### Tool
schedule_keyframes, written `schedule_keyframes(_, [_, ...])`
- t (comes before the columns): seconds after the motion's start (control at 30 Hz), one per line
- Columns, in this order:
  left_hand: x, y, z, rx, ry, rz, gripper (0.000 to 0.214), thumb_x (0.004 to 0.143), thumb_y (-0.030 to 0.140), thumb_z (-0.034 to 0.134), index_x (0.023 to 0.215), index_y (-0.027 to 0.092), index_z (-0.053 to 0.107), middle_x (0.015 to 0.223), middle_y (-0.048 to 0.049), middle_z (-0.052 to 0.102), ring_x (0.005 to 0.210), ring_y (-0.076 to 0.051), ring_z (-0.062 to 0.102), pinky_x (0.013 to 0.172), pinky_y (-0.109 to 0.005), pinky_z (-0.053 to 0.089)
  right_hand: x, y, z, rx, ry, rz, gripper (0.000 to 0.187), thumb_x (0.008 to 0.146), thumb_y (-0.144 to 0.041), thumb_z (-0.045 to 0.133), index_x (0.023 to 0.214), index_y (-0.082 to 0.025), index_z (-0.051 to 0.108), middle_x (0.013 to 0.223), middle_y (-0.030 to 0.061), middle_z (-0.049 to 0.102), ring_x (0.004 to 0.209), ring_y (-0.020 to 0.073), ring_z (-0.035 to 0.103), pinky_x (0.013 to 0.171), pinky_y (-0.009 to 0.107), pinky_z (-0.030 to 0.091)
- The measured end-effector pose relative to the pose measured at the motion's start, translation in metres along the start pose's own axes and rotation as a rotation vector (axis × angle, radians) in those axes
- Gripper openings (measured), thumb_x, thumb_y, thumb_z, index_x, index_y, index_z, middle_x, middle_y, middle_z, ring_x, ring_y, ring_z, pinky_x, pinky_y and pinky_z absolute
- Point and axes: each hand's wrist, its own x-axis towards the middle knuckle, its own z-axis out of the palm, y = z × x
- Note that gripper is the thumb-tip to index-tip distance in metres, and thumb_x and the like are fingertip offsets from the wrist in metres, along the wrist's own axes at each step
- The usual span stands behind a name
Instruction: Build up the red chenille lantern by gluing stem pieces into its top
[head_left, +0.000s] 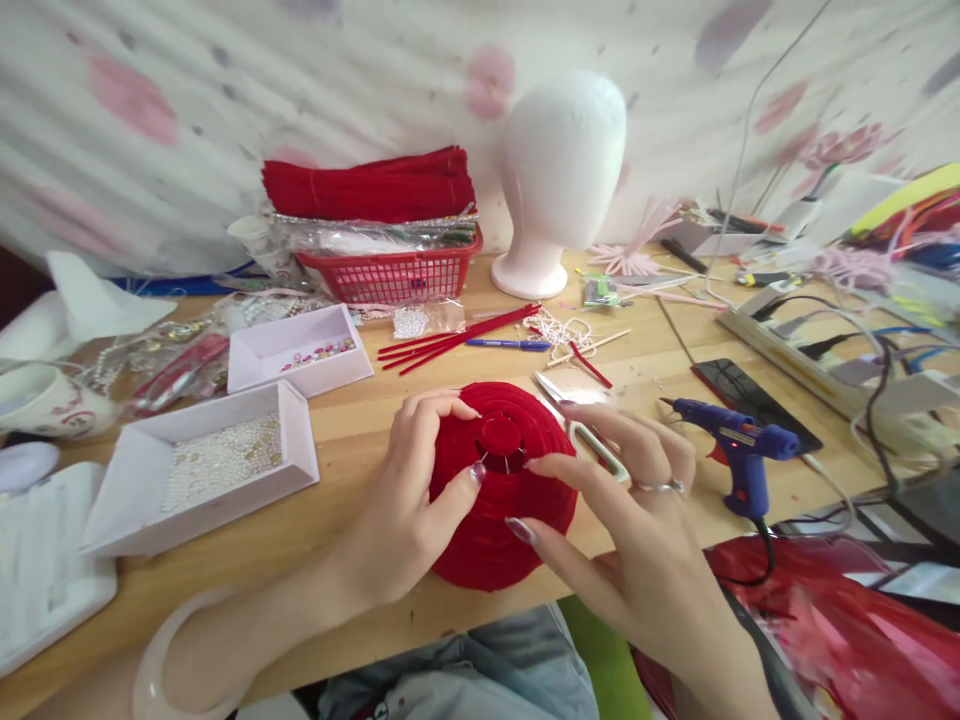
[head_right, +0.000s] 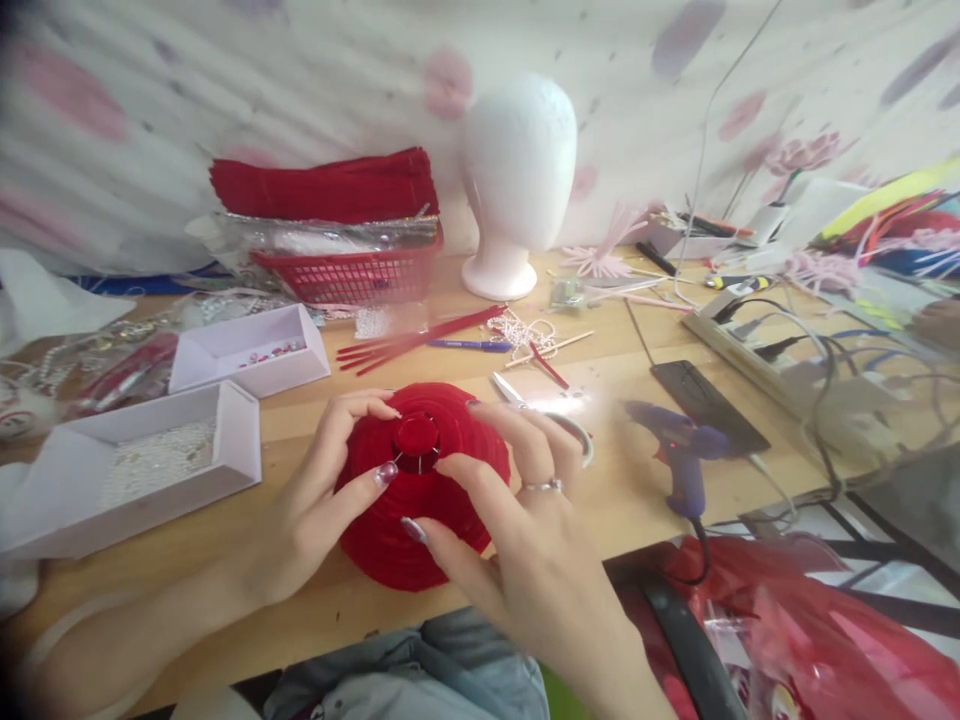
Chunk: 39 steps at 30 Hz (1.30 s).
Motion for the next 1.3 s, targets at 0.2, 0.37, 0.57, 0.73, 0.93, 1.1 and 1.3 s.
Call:
schedule_keyframes(0.2, [0.0,-0.004,0.002,-0.014,0.024,0.043,0.026,0.094,0.022,0.048,0.119,0.027,0.046,0.131,-0.0066,0.048,0.131,-0.024,0.045,0.116,-0.046,0.033,0.019,0.006,-0.008,-0.073,-0.155,-0.089,0.019,0.097,-0.038,0.06,0.107,-0.021,0.06,0.142,0.0161,0.044,0.132,0.0357,0.036,0.107,0.056,0.038])
schedule_keyframes(0.37, [0.001,-0.003,0.001,0.03,0.026,0.064,0.026,0.093,0.021,0.047,0.118,0.026,0.045,0.128,-0.0057,0.048,0.126,-0.023,0.046,0.112,-0.045,0.035,0.031,0.007,-0.013,-0.063,-0.272,-0.151,0.015,0.098,-0.037,0.058,0.1,-0.022,0.061,0.141,0.0148,0.044,0.129,0.0363,0.039,0.105,0.057,0.041])
schedule_keyframes(0.57, [0.002,-0.002,-0.003,0.062,0.0,0.077,0.03,0.094,0.022,0.048,0.122,0.028,0.039,0.128,-0.0053,0.049,0.123,-0.023,0.048,0.109,-0.044,0.038,0.033,0.006,-0.015,-0.047,-0.29,-0.137,0.012,0.098,-0.034,0.057,0.097,-0.023,0.061,0.139,0.0128,0.044,0.127,0.0356,0.036,0.104,0.057,0.042])
schedule_keyframes(0.73, [0.002,-0.001,-0.004,0.122,-0.027,0.119,0.025,0.095,0.021,0.047,0.119,0.027,0.043,0.128,-0.005,0.047,0.126,-0.022,0.044,0.112,-0.043,0.035,0.035,0.005,-0.012,-0.009,-0.313,-0.121,0.011,0.099,-0.033,0.056,0.097,-0.023,0.058,0.13,0.0114,0.049,0.122,0.0318,0.039,0.103,0.054,0.042])
schedule_keyframes(0.93, [0.003,-0.002,-0.005,0.142,-0.038,0.115,0.025,0.094,0.021,0.048,0.118,0.027,0.044,0.126,-0.0045,0.047,0.126,-0.022,0.043,0.112,-0.044,0.034,0.036,0.005,-0.012,0.047,-0.362,-0.081,0.01,0.099,-0.031,0.056,0.095,-0.022,0.055,0.123,0.0097,0.05,0.113,0.0285,0.04,0.098,0.048,0.044])
schedule_keyframes(1.1, [0.003,-0.004,-0.005,0.144,-0.036,0.116,0.025,0.094,0.021,0.047,0.117,0.026,0.044,0.124,-0.0047,0.047,0.122,-0.023,0.044,0.11,-0.043,0.035,0.039,0.007,-0.012,0.083,-0.394,-0.056,0.011,0.099,-0.031,0.057,0.095,-0.022,0.051,0.12,0.0085,0.05,0.11,0.0262,0.041,0.096,0.043,0.046])
schedule_keyframes(1.3, [0.003,-0.005,-0.004,0.143,-0.022,0.131,0.024,0.094,0.021,0.047,0.117,0.026,0.044,0.121,-0.0051,0.048,0.119,-0.023,0.045,0.107,-0.043,0.037,0.041,0.004,-0.014,0.099,-0.439,-0.025,0.011,0.099,-0.028,0.057,0.095,-0.022,0.049,0.118,0.0083,0.05,0.109,0.0252,0.043,0.094,0.042,0.047])
